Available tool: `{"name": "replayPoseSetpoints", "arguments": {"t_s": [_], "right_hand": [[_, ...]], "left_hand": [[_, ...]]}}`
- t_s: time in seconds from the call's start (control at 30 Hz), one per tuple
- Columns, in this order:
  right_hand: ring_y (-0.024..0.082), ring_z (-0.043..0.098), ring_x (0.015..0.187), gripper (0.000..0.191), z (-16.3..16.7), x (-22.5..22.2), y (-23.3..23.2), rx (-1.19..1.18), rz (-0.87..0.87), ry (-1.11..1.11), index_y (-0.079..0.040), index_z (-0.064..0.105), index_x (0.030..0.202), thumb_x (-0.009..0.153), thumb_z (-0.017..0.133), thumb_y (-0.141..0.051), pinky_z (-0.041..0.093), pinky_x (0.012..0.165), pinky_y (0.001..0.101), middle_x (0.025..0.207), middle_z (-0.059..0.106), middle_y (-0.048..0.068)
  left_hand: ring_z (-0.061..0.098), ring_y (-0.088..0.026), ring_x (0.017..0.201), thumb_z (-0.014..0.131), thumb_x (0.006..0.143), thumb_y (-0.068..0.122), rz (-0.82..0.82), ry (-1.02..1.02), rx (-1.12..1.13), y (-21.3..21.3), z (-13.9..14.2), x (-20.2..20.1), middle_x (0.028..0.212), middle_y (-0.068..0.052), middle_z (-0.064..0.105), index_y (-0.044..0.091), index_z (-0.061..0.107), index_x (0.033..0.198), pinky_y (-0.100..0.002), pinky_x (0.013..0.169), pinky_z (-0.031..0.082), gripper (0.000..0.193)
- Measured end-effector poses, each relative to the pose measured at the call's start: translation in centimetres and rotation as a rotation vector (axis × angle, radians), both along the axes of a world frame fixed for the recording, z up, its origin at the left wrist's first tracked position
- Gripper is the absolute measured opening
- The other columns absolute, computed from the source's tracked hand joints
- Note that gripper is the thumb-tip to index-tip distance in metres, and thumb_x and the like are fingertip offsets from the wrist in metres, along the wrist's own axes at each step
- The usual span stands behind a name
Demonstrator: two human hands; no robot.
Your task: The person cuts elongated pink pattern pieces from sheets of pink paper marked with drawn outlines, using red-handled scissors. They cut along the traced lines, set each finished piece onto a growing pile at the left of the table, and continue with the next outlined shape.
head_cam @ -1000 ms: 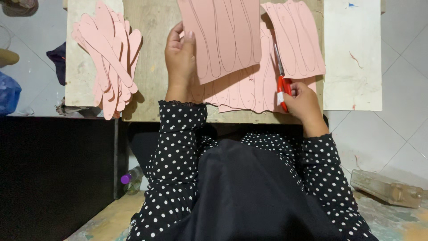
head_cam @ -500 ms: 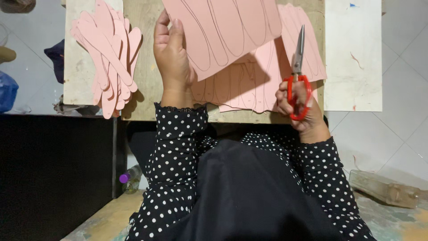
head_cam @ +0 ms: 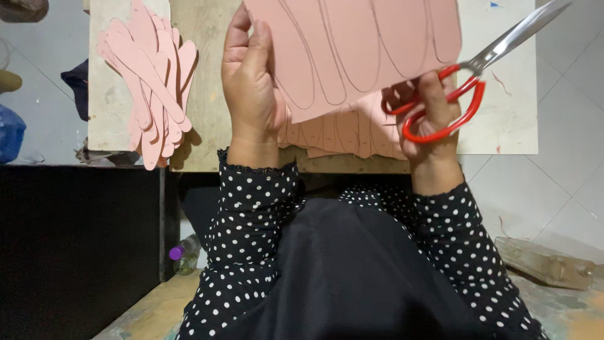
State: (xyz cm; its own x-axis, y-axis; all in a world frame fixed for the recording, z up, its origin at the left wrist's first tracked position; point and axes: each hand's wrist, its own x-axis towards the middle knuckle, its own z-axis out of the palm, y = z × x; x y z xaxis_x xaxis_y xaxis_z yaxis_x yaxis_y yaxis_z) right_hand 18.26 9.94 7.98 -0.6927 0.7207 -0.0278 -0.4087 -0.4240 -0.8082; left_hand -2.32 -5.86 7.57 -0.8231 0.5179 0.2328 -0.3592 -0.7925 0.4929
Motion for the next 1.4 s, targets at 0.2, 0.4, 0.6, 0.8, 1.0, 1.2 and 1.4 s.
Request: {"name": "replayPoseSetpoints", "arguments": {"t_s": [0.2,0.4,0.6,0.8,1.0,1.2,1.4], "right_hand": [[0.018,0.064,0.082,0.015,0.5,-1.4,1.6,-0.232,-0.140,0.022,0.000,0.062,0.077,0.087,0.073,0.002,0.058,0.088,0.0344,0.081,0.064,0.007],[0.017,0.062,0.080,0.019,4.0,-1.4,2.1,-0.105,-0.209,0.118,-0.003,0.060,0.080,0.092,0.074,0.002,0.056,0.089,0.0344,0.080,0.060,0.005],[0.015,0.060,0.083,0.017,7.2,-1.5,0.4,0.098,-0.150,0.135,-0.001,0.058,0.112,0.100,0.070,-0.001,0.058,0.090,0.0339,0.090,0.059,0.004],[0.015,0.059,0.075,0.022,4.3,-1.8,-1.6,0.269,-0.164,-0.041,-0.006,0.051,0.117,0.108,0.068,-0.015,0.052,0.067,0.0304,0.099,0.059,0.005],[0.011,0.054,0.065,0.038,-0.6,-0.5,-5.1,0.444,0.124,-0.116,-0.004,0.052,0.109,0.108,0.065,-0.039,0.044,0.058,0.0251,0.099,0.065,0.012],[0.010,0.052,0.085,0.077,-1.8,-0.1,-8.0,0.546,0.356,-0.124,0.000,0.051,0.132,0.095,0.065,-0.066,0.044,0.081,0.0242,0.109,0.059,0.005],[0.010,0.050,0.095,0.091,-0.5,0.4,-7.8,0.609,0.410,-0.212,-0.001,0.052,0.134,0.088,0.063,-0.079,0.043,0.092,0.0258,0.108,0.054,0.003]], "left_hand": [[0.064,-0.009,0.119,0.054,0.110,0.010,0.002,0.204,-0.208,-0.6,3.0,2.3,0.138,-0.006,0.064,0.001,0.039,0.154,-0.023,0.104,0.052,0.047],[0.069,-0.008,0.097,0.055,0.109,0.010,-0.233,0.366,-0.399,-2.2,4.8,2.8,0.121,-0.006,0.071,0.000,0.039,0.156,-0.026,0.083,0.061,0.050],[0.060,-0.005,0.090,0.061,0.111,0.002,-0.297,0.399,-0.362,-2.0,4.5,3.0,0.112,-0.007,0.069,-0.004,0.053,0.142,-0.021,0.078,0.051,0.032],[0.065,-0.010,0.113,0.061,0.108,0.004,-0.200,0.290,-0.304,-0.8,4.5,3.9,0.123,-0.009,0.069,-0.001,0.053,0.139,-0.026,0.099,0.053,0.032],[0.067,-0.010,0.112,0.061,0.106,0.004,-0.189,0.195,-0.253,-0.1,4.7,4.8,0.122,-0.008,0.070,0.002,0.053,0.132,-0.027,0.100,0.057,0.028],[0.060,-0.006,0.084,0.064,0.111,0.005,-0.033,0.122,-0.141,0.7,4.7,5.3,0.103,-0.006,0.070,0.002,0.056,0.120,-0.023,0.076,0.048,0.013],[0.064,-0.008,0.092,0.067,0.109,0.008,-0.031,0.151,-0.264,0.3,5.1,6.1,0.097,-0.003,0.068,0.005,0.057,0.120,-0.027,0.083,0.056,0.015]]}}
